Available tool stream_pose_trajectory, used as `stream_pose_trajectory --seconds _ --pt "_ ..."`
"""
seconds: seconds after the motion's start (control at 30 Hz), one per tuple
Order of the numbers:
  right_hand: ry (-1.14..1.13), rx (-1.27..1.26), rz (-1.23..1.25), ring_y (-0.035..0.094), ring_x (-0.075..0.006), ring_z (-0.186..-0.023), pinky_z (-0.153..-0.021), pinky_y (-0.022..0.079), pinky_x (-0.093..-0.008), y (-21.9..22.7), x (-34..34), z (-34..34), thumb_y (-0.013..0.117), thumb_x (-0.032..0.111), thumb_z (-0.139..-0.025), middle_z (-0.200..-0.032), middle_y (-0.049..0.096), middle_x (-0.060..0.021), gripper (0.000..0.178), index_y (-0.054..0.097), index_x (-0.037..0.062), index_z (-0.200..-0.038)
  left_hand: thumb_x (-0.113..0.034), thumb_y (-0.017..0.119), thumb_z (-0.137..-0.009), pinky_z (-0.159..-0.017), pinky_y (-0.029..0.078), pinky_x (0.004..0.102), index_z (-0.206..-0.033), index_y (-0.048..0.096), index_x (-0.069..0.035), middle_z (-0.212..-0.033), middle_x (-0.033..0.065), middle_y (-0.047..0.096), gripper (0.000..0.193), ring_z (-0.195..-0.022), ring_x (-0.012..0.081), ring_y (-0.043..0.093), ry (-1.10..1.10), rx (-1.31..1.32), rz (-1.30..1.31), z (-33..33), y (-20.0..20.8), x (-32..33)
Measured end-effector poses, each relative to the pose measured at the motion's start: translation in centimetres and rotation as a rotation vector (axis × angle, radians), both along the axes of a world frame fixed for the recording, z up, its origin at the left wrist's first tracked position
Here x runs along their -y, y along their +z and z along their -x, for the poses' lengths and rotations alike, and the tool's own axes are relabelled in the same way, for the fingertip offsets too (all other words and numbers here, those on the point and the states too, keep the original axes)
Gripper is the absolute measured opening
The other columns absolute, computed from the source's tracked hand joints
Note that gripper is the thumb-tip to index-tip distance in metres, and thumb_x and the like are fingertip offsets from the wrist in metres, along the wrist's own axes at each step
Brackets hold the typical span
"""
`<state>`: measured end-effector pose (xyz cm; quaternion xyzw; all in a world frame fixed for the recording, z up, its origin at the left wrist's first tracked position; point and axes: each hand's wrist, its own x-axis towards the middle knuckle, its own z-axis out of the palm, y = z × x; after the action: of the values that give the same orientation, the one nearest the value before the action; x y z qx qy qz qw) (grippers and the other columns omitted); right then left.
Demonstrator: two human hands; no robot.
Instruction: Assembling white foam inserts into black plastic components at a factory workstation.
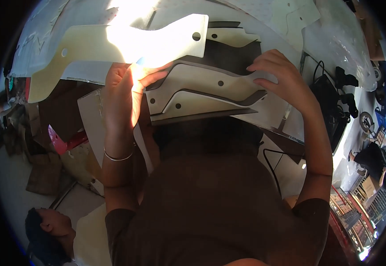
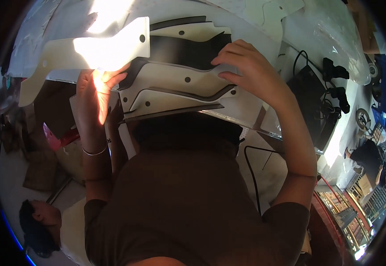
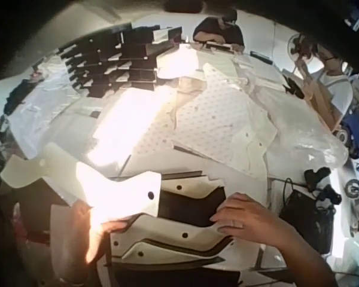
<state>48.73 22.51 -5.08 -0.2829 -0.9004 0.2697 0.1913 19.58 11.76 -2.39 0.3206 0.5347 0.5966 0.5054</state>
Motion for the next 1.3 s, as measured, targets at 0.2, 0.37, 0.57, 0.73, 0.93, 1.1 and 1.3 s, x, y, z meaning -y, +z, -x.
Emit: stream_pose_trajectory --seconds 0.2,0.37,0.57,0.73,0.93,1.1,1.3 --pt "0.076 -0.134 0.188 0.054 -0.0184 -0.082 -0.073 0.043 -0.0295 -0.8 2.8 1.5 0.071 0.0 -0.072 -0.082 0.059 -0.0043 0.016 0.063 0.0029 -0.086 -0.012 0.057 -0.091 -0.078 0.05 0.031 -0.096 0.052 0.007 -0.088 0.0146 0.065 0.02 -0.088 0.0202 0.064 -0.031 -0.118 0.087 -2.8 0.4 -0.7" --pt "-0.375 -0.452 0.615 0.046 -0.0096 -0.08 -0.079 0.036 -0.0248 0.8 2.5 0.4 0.069 0.012 -0.077 -0.082 0.057 0.0031 0.012 0.062 0.005 -0.084 -0.017 0.062 -0.09 -0.068 0.041 0.0222 -0.094 0.059 0.004 -0.082 0.0047 0.062 0.021 -0.074 0.007 0.051 -0.134 -0.399 0.12 -5.3 -0.3 -0.5" --pt "-0.488 -0.484 0.696 0.046 -0.0097 -0.079 -0.077 0.037 -0.0243 -0.5 2.7 0.0 0.068 0.01 -0.079 -0.081 0.057 0.0017 0.01 0.06 0.004 -0.082 -0.016 0.061 -0.09 -0.061 0.043 0.0249 -0.1 0.061 0.003 -0.081 0.0073 0.063 0.021 -0.071 0.013 0.056 -0.238 -0.325 0.133 -7.1 -1.0 -0.8" --pt "-0.593 -0.509 0.696 0.046 -0.01 -0.08 -0.078 0.038 -0.0233 -2.1 3.7 -0.3 0.064 0.004 -0.078 -0.08 0.054 0.0021 0.008 0.057 0.0036 -0.08 -0.017 0.063 -0.087 -0.084 0.039 0.0357 -0.093 0.064 -0.002 -0.084 0.0122 0.063 0.016 -0.077 0.026 0.058 -0.351 -1.308 0.094 -8.7 -0.9 -0.5" --pt "-0.626 -0.391 0.555 0.051 -0.0135 -0.083 -0.082 0.037 -0.0265 -3.6 4.4 -0.5 0.067 0.004 -0.074 -0.081 0.057 0.0009 0.012 0.057 0.0056 -0.079 -0.03 0.073 -0.08 -0.042 0.035 0.0301 -0.071 0.064 -0.006 -0.049 0.0029 0.046 0.027 -0.04 0.0212 0.04 -0.222 -1.584 -0.147 -8.5 -1.9 -1.0" --pt "-0.628 -0.307 0.411 0.052 -0.0164 -0.082 -0.08 0.036 -0.0291 -4.3 4.6 -0.4 0.07 0.003 -0.071 -0.082 0.058 0.0 0.015 0.057 0.0077 -0.077 -0.031 0.072 -0.081 -0.045 0.04 0.031 -0.082 0.067 -0.004 -0.058 0.0064 0.055 0.027 -0.044 0.022 0.048 -0.348 -1.463 0.044 -9.2 -1.0 -0.7" --pt "-0.592 -0.175 0.214 0.052 -0.0191 -0.082 -0.076 0.035 -0.0312 -4.8 4.6 -0.5 0.072 0.002 -0.066 -0.08 0.057 -0.0002 0.019 0.058 0.0099 -0.076 -0.023 0.063 -0.087 -0.069 0.044 0.0364 -0.102 0.065 -0.001 -0.088 0.0133 0.063 0.026 -0.075 0.0276 0.058 -0.519 -1.329 0.269 -9.3 -0.3 -0.8"
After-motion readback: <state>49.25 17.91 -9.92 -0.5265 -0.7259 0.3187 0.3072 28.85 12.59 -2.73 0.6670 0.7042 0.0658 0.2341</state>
